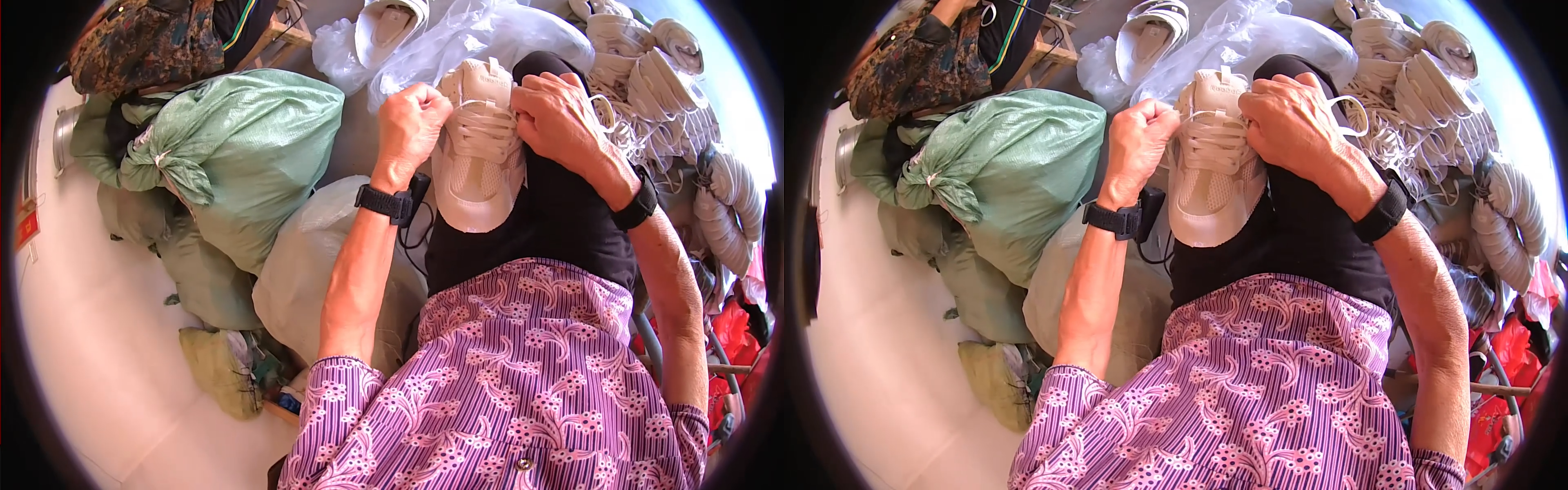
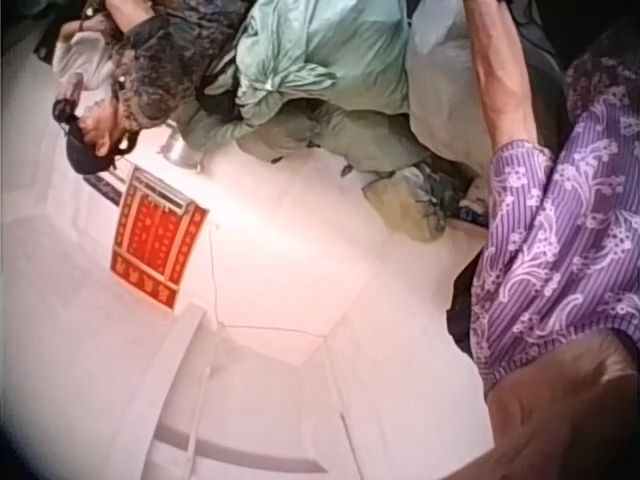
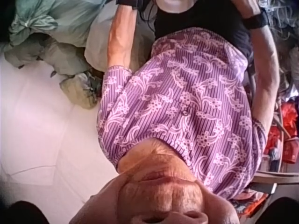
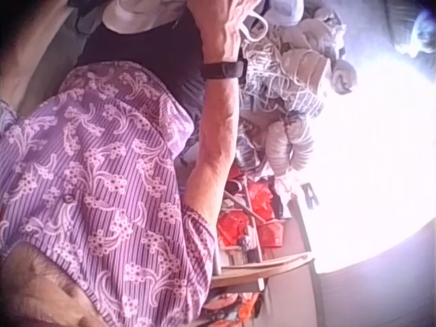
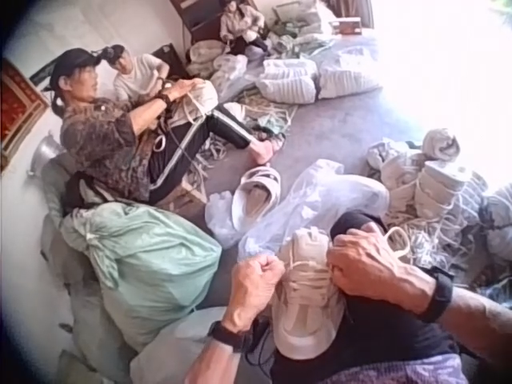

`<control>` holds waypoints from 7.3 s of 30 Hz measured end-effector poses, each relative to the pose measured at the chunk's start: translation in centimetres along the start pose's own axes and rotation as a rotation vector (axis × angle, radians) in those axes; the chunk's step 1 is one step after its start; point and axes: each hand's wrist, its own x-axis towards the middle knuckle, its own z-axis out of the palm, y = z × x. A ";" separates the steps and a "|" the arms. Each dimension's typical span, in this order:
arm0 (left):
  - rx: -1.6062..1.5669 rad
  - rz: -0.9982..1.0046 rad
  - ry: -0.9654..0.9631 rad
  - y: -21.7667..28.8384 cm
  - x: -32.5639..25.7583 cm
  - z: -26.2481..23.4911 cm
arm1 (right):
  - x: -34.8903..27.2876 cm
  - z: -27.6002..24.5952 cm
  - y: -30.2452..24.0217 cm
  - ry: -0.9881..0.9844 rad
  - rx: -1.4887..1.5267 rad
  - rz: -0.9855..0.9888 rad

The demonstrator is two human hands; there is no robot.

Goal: Lacing white athletic shoes in a shoe manufacturing facility.

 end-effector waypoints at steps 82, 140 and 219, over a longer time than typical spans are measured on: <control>-0.671 -0.290 0.149 -2.5 -0.6 -0.3 | -3.2 -5.9 11.9 -0.004 -0.278 0.189; 0.286 0.449 -0.265 1.5 1.5 -0.9 | 3.1 0.4 2.8 0.042 0.019 -0.008; 0.151 0.458 -0.213 0.6 2.2 -0.1 | 1.1 -1.0 2.5 0.057 0.083 0.045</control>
